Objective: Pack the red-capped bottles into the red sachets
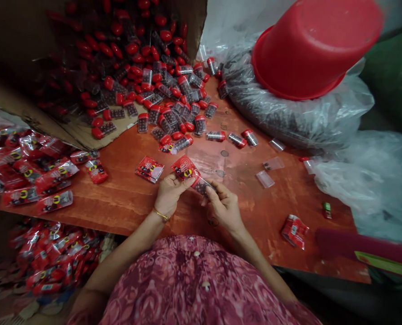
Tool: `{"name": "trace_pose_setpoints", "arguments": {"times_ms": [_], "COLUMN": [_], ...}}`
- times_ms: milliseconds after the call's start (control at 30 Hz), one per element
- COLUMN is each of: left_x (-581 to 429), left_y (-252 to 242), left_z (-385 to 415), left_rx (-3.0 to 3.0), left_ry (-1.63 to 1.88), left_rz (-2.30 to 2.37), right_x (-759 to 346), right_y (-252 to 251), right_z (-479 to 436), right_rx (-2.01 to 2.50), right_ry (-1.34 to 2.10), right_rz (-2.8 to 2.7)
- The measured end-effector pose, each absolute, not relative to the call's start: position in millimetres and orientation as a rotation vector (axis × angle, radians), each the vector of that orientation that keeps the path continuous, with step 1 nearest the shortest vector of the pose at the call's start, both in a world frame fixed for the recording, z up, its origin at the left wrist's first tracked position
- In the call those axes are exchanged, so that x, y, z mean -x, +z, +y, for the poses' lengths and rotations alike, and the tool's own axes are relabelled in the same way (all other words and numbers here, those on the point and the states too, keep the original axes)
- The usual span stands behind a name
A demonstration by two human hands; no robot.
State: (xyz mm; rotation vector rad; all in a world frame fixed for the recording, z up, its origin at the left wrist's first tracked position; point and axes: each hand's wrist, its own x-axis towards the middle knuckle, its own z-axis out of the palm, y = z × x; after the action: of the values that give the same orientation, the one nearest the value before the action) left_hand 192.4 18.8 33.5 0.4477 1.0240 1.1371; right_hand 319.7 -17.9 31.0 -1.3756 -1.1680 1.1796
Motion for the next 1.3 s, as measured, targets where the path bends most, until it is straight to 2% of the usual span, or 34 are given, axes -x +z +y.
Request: {"name": "trace_pose_setpoints", "arguments": {"times_ms": [167,333,633,1067,1167,1300], "left_x": [-202,-201,-192,-196,-184,-147], "left_y": [32,29,37,27,32,42], "left_z": [11,16,38,24,25,26], "left_rx": [-0.404,-0.358,-0.310,-0.322,-0.299,-0.177], "left_ry": [1.198,1.157,1.186,1.049,0.969,1.086], "left_rz": [0.999,1.021,0.976,0.972,1.003,1.083], "right_x": [-311,-310,-313,-303,-315,-369], "right_y": [23,27,25,15,12,11], "right_z": [-19,-13,5,17,33,87], "right_rx": [1.387,1.319,1.114,1.203,1.366,1.803], "right_ry": [1.002,1.216,1.418,1.403,1.178,0.337], "right_rz": [-1.097,-1.189,-1.021,-1.122,-1.388,-1.655]}}
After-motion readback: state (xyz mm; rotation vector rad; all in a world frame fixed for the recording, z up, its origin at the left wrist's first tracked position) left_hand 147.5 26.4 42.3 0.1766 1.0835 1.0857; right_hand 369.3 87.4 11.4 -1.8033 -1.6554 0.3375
